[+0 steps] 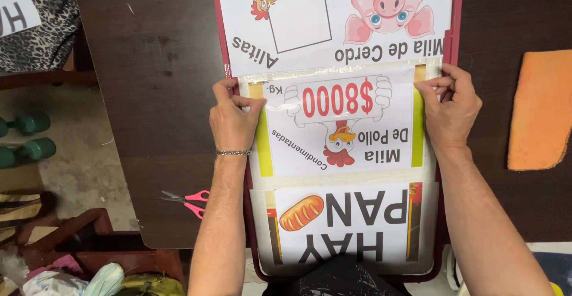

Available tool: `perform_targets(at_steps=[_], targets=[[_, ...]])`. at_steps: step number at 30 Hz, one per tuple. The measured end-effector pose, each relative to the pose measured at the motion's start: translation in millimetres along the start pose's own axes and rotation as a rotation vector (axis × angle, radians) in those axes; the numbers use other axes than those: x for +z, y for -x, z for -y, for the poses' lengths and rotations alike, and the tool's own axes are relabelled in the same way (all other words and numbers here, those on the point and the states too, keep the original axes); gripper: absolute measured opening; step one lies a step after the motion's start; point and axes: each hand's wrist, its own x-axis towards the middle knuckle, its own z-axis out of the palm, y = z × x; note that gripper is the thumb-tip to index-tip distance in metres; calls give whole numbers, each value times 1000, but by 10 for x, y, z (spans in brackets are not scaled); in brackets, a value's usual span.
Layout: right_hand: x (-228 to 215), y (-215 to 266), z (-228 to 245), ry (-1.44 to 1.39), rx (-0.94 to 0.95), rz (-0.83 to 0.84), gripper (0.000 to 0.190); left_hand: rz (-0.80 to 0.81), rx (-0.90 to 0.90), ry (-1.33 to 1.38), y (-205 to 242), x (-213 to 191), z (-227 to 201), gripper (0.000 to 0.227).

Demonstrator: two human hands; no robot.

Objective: Applying clear adhesive tape to the borders of a printed sign using scissors

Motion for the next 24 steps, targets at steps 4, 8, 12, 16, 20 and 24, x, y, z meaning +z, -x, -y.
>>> perform_targets(at_steps=[4, 8, 12, 16, 20, 24], targets=[[-1, -4, 6, 3, 38, -2, 40, -60, -3, 9, 24, 21, -19, 67], [7, -12, 1, 11, 16, -6, 41, -120, -103, 83, 43, 16, -24, 66], [-3, -10, 41, 30, 2, 2, 41, -261, 6, 130, 187, 47, 16, 53], [3, -7, 32, 27, -33, -7, 42, -367, 517, -29, 590, 439, -56, 21], [11, -14, 8, 20, -36, -13, 42, 147, 727, -159, 805, 854, -401, 87], [8, -5, 12, 17, -25, -11, 43, 52, 713, -344, 881, 1033, -473, 112]])
